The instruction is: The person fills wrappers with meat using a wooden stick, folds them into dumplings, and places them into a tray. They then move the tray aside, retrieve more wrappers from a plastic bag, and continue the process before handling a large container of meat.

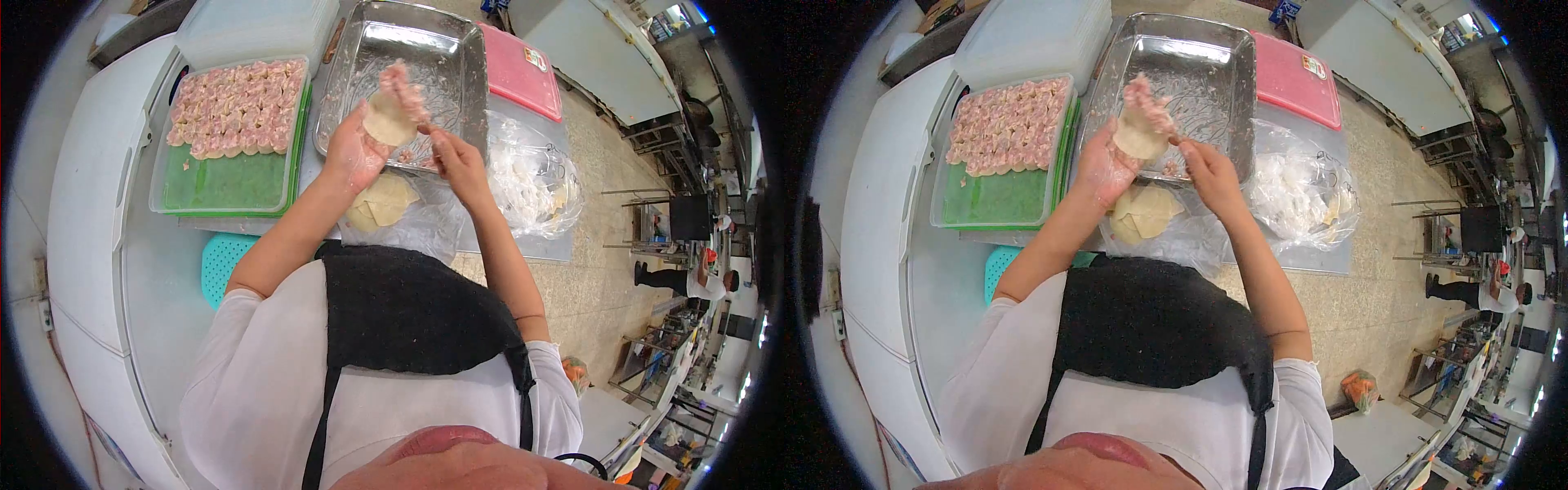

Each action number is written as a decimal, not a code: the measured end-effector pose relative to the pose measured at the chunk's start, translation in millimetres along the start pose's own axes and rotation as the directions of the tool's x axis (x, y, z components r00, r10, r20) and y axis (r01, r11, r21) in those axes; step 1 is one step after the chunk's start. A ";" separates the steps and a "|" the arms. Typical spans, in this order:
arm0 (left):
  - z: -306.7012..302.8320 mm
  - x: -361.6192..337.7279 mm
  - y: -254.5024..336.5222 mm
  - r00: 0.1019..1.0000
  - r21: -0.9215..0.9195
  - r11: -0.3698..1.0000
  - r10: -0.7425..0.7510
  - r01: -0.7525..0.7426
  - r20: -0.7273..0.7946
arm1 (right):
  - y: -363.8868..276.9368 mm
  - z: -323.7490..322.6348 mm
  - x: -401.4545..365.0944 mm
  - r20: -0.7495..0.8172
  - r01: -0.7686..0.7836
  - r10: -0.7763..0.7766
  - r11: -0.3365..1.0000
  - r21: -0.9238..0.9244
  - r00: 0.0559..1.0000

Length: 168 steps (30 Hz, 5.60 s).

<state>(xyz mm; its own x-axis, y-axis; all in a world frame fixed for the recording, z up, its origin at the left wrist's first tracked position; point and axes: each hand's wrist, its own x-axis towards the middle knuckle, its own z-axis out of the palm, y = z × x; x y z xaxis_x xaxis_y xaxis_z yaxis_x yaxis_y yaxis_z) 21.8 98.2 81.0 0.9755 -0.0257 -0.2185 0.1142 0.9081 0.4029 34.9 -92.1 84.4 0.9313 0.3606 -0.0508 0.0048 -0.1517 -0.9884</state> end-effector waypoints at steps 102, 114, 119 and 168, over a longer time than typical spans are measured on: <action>52.5 -12.4 62.1 0.930 0.930 0.066 -0.042 -0.362 0.365 | -27.5 -93.4 4.7 0.054 0.290 -0.362 0.638 -0.713 0.930; 7.2 -1.4 48.5 0.879 0.862 -0.288 0.111 -0.418 0.464 | -74.6 -64.3 -10.6 0.400 0.551 -0.406 0.386 -0.740 0.821; 6.9 -8.6 53.3 0.866 0.865 -0.223 0.126 -0.450 0.483 | -75.9 -53.2 -3.3 0.420 0.552 -0.381 0.365 -0.750 0.823; -188.5 -95.9 288.8 0.860 0.884 -0.468 0.445 -0.014 0.249 | 7.1 63.1 -73.9 -0.111 -0.097 0.074 0.969 -0.226 0.991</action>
<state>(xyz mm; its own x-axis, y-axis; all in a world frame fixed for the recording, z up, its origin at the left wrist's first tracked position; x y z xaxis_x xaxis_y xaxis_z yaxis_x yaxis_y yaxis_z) -74.1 441.7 50.8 0.9367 0.2781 0.2129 0.0993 -0.7939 0.5999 -56.8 -61.8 72.1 0.9638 0.2442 -0.1073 -0.0036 -0.3906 -0.9206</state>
